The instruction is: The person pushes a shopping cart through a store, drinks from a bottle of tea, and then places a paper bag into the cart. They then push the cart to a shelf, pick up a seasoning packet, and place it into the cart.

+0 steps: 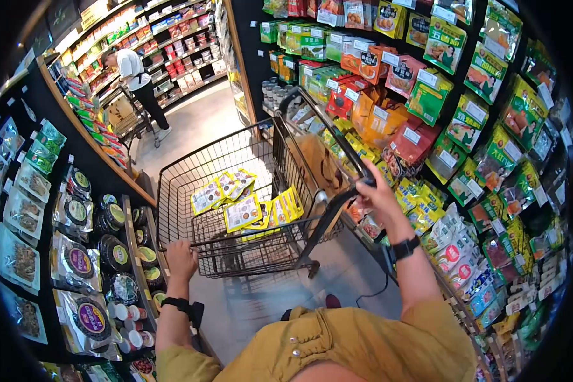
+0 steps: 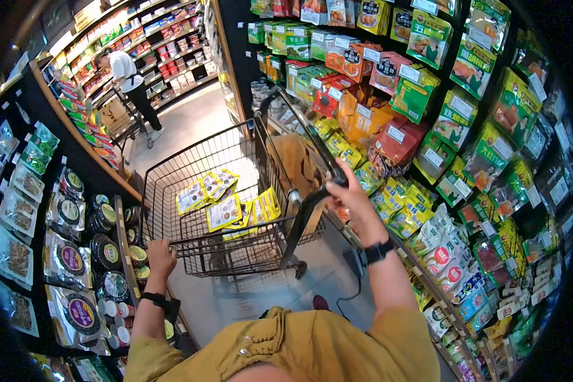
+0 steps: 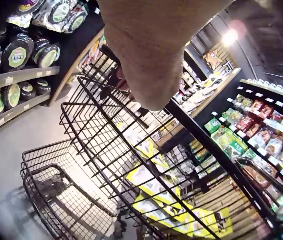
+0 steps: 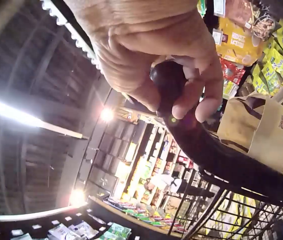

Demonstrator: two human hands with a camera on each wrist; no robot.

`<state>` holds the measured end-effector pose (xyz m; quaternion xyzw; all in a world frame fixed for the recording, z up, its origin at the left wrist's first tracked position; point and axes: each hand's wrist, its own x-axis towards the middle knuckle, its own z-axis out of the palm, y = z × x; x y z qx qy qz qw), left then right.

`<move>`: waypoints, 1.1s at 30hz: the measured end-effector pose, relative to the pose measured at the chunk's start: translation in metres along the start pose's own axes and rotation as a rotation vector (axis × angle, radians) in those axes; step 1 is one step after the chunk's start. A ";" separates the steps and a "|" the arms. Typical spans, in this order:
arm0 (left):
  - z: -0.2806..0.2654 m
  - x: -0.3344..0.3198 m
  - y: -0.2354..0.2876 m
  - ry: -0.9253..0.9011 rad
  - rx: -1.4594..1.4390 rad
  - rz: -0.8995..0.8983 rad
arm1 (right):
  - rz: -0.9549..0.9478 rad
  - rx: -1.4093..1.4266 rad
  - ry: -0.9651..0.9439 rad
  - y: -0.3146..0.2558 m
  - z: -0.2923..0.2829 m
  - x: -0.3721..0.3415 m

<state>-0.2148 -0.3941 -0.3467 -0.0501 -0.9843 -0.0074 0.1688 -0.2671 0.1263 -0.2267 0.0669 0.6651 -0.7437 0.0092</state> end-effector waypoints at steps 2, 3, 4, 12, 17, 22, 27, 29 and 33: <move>0.000 -0.008 0.013 -0.007 0.007 0.022 | -0.030 0.059 -0.010 0.009 -0.016 0.038; -0.001 -0.011 0.020 0.028 -0.066 0.058 | -0.027 0.046 0.043 0.006 -0.014 0.051; -0.007 -0.011 0.031 0.067 -0.140 0.093 | -0.029 0.031 0.096 0.001 -0.011 0.063; -0.005 -0.014 0.077 -0.153 -0.346 0.066 | -0.527 -0.530 0.125 0.007 0.019 0.113; 0.002 -0.006 0.106 -0.228 -0.401 0.129 | -0.703 -0.381 -0.143 -0.065 0.077 0.033; 0.001 0.007 0.137 -0.236 -0.473 0.154 | -0.749 -0.293 -0.318 -0.114 0.106 -0.030; 0.024 0.016 0.156 -0.199 -0.525 0.097 | -1.089 -0.352 -0.393 -0.156 0.115 -0.097; 0.020 0.022 0.167 -0.181 -0.522 0.053 | -1.222 -0.336 -0.426 -0.166 0.106 -0.114; 0.042 0.033 0.172 -0.193 -0.544 0.020 | -1.402 -0.231 -0.350 -0.174 0.085 -0.138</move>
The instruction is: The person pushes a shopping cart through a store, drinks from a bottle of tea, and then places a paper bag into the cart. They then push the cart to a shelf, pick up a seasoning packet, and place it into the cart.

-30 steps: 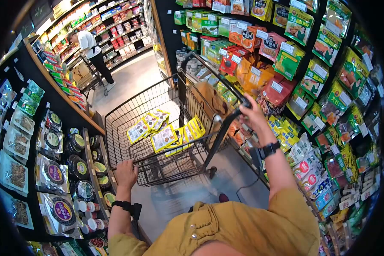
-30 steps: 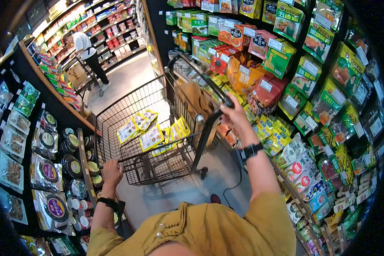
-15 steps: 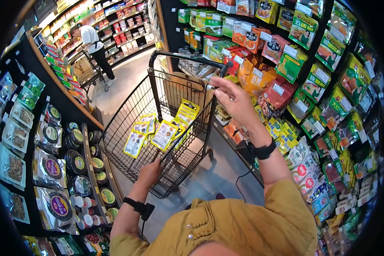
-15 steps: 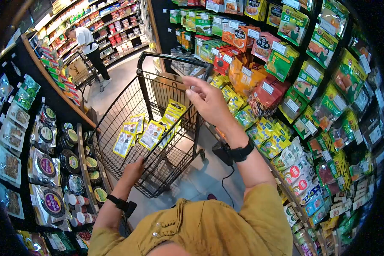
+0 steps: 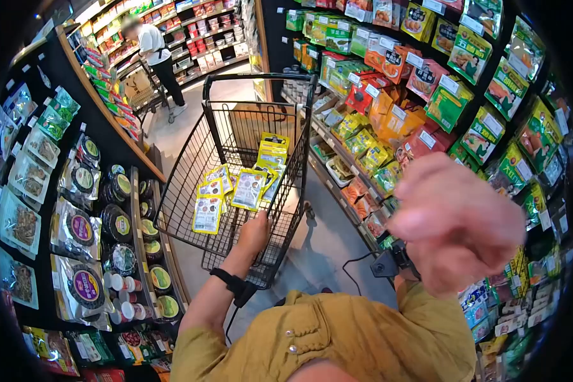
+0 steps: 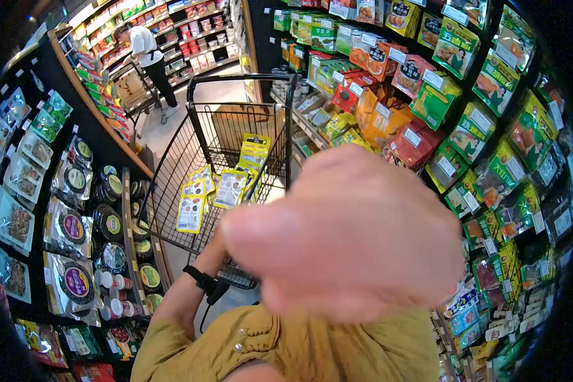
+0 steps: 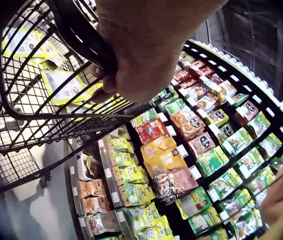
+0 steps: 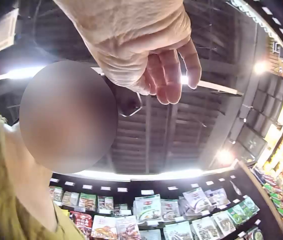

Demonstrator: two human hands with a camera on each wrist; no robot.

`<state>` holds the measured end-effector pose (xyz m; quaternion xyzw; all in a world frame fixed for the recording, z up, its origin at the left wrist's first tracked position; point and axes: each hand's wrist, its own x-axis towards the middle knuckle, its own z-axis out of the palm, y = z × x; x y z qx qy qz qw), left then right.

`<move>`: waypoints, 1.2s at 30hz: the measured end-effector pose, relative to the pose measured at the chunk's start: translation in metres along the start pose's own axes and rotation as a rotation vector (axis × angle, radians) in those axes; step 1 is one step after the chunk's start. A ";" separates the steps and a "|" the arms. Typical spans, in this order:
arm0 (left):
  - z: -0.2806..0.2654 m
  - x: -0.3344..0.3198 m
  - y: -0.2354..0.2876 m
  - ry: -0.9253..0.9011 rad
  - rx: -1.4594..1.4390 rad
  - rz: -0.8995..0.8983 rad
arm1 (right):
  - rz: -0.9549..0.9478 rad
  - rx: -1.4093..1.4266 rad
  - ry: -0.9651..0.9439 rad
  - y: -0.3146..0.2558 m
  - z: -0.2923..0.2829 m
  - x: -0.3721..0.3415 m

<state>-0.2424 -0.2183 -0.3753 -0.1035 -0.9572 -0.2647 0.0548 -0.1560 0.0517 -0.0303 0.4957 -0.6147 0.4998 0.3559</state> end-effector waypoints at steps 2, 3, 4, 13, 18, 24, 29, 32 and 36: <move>-0.006 0.004 0.012 -0.011 0.022 -0.036 | -0.061 0.011 0.061 -0.010 -0.012 -0.002; -0.006 0.005 0.014 0.002 0.020 -0.042 | -0.081 0.021 0.079 -0.015 -0.018 -0.003; -0.005 0.008 0.015 -0.010 0.037 -0.053 | -0.100 0.025 0.095 -0.019 -0.024 -0.005; 0.005 0.016 0.019 0.015 0.021 -0.053 | -0.185 0.034 0.162 -0.043 -0.050 -0.017; 0.001 0.017 0.034 -0.006 0.070 -0.077 | -0.185 0.030 0.187 -0.046 -0.054 -0.022; 0.008 0.018 0.036 0.004 0.047 -0.069 | -0.147 0.030 0.212 -0.048 -0.054 -0.029; 0.010 0.023 0.044 -0.008 0.038 -0.093 | -0.120 0.017 0.216 -0.045 -0.059 -0.035; 0.014 0.025 0.047 0.020 0.025 -0.099 | -0.106 -0.003 0.194 -0.042 -0.064 -0.040; 0.010 0.026 0.059 -0.012 0.021 -0.111 | -0.079 -0.040 0.165 -0.037 -0.073 -0.048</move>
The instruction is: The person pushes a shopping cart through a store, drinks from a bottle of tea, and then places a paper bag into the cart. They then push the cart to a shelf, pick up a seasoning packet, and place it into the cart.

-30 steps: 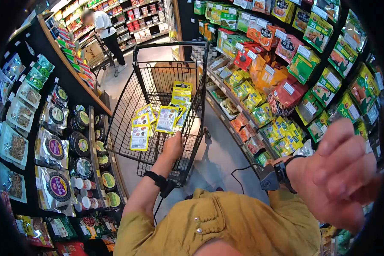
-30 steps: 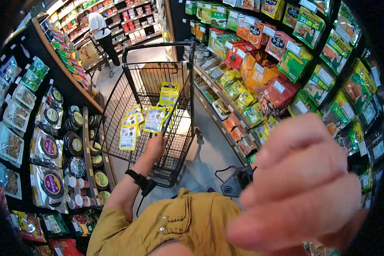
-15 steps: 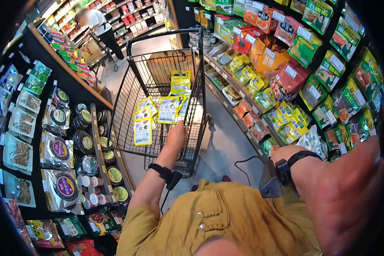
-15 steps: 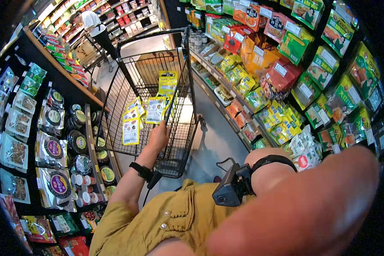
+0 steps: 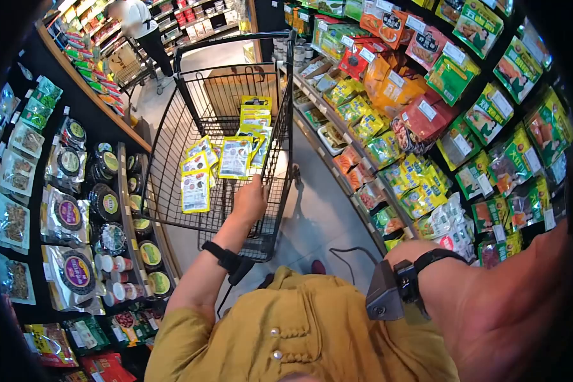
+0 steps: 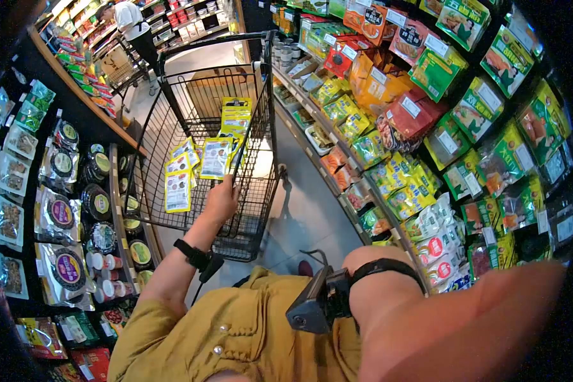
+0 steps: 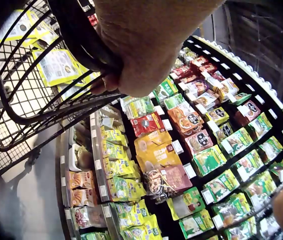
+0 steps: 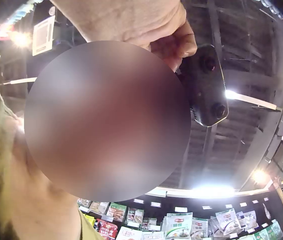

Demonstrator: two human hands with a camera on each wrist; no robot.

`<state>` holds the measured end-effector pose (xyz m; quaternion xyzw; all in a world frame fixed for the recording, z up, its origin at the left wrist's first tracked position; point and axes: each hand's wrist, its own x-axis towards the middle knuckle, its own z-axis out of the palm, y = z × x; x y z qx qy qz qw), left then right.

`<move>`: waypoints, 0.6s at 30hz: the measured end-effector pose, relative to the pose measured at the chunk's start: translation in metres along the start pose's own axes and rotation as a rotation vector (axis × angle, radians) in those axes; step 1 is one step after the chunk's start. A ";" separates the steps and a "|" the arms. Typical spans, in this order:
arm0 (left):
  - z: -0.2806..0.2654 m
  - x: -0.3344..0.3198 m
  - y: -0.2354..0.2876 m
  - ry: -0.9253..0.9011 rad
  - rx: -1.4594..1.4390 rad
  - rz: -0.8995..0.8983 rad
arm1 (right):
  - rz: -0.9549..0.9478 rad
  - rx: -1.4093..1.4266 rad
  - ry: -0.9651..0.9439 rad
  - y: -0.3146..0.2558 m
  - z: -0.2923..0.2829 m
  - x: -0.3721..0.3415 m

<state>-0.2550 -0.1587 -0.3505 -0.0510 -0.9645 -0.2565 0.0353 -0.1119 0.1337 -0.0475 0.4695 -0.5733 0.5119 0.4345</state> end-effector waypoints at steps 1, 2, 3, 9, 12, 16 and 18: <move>0.001 0.000 0.001 0.008 0.010 -0.006 | 0.004 -0.003 -0.007 0.002 -0.001 -0.002; 0.002 0.000 0.001 0.012 0.002 -0.014 | 0.013 -0.004 -0.011 0.006 -0.003 -0.004; 0.005 0.000 0.000 0.007 0.001 -0.016 | 0.020 -0.006 -0.014 0.008 -0.002 -0.005; 0.008 0.001 0.011 0.007 -0.025 -0.020 | 0.043 -0.015 -0.017 0.023 -0.004 -0.020; 0.011 -0.001 0.015 0.042 0.000 0.012 | 0.082 -0.007 -0.018 0.028 -0.003 -0.023; 0.019 0.002 0.018 0.041 -0.017 0.002 | 0.099 0.008 -0.018 0.033 -0.001 -0.022; 0.019 0.005 0.023 0.027 -0.029 -0.023 | 0.102 0.013 -0.018 0.034 -0.001 -0.022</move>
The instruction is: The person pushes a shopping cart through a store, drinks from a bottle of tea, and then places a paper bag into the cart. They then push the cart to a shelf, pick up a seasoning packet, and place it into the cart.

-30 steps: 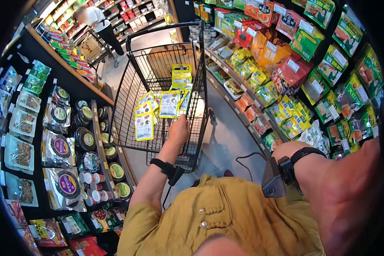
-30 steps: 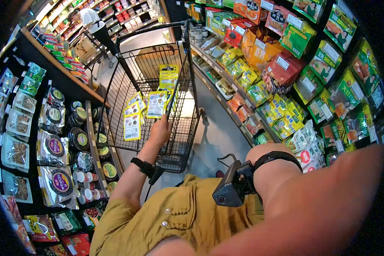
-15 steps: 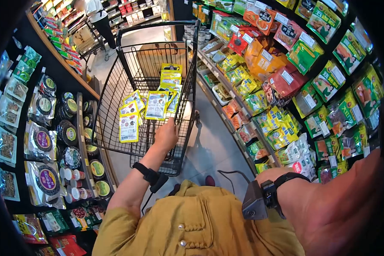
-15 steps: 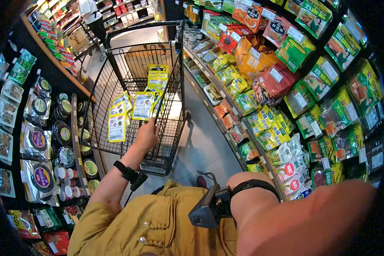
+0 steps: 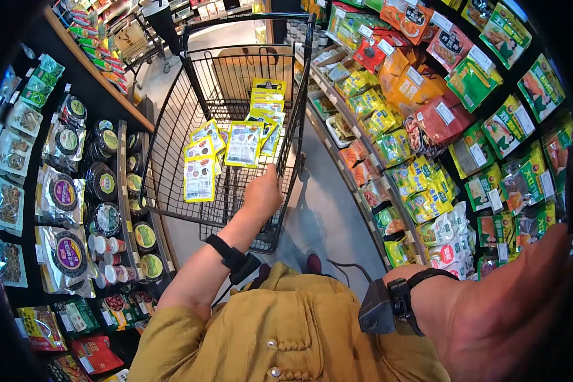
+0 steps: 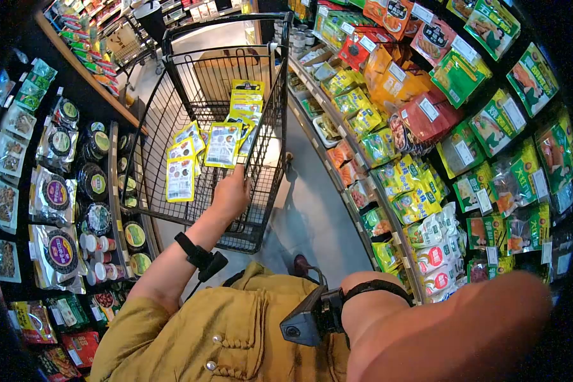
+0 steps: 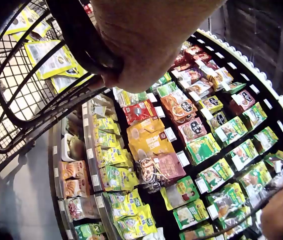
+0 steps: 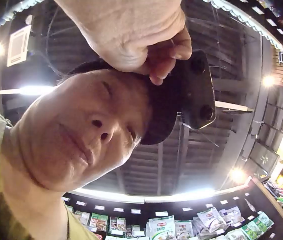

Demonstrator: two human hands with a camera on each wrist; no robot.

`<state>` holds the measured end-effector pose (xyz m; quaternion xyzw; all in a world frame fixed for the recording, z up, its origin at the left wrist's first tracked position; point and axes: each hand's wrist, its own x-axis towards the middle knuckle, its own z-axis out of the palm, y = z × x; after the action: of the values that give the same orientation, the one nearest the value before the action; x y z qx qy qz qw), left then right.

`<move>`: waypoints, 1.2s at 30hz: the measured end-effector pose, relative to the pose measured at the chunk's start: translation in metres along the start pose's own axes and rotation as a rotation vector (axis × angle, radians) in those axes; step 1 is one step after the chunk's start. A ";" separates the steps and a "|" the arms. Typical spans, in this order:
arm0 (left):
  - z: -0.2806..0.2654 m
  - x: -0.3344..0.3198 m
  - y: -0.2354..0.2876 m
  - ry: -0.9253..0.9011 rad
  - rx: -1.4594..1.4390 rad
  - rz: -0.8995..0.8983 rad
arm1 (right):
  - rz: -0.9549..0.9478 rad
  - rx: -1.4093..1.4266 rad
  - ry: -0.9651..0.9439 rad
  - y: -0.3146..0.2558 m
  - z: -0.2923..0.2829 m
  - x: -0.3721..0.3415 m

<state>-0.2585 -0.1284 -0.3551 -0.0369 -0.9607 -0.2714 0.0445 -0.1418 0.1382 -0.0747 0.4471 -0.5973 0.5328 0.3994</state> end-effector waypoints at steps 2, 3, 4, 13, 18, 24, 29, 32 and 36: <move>0.002 0.000 0.007 -0.020 0.020 -0.039 | 0.000 0.003 -0.002 0.001 0.001 0.001; 0.004 -0.001 0.009 -0.020 0.024 -0.044 | 0.003 0.006 0.000 0.002 0.003 0.003; 0.007 -0.001 0.010 -0.014 0.021 -0.027 | 0.005 0.013 -0.002 0.003 0.004 0.004; 0.010 0.004 0.027 -0.057 -0.041 -0.075 | 0.000 0.088 0.016 0.020 0.026 0.019; -0.004 -0.002 0.012 -0.178 -0.186 -0.020 | 0.350 -0.078 -0.095 0.038 0.058 -0.006; -0.085 -0.049 -0.044 -0.407 -0.047 0.494 | 0.625 -0.158 -0.514 0.141 0.094 -0.149; -0.090 -0.081 -0.046 -0.464 0.146 0.363 | 0.562 -0.147 -0.718 0.164 0.103 -0.215; -0.075 -0.081 -0.056 -0.539 0.196 0.364 | 0.617 -0.115 -0.721 0.169 0.110 -0.229; -0.069 -0.080 -0.044 -0.496 0.191 0.281 | 0.696 0.007 -0.737 0.184 0.106 -0.223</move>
<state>-0.1788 -0.2053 -0.3278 -0.2301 -0.9490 -0.1537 -0.1511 -0.2561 0.0632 -0.3512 0.3812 -0.8103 0.4433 -0.0406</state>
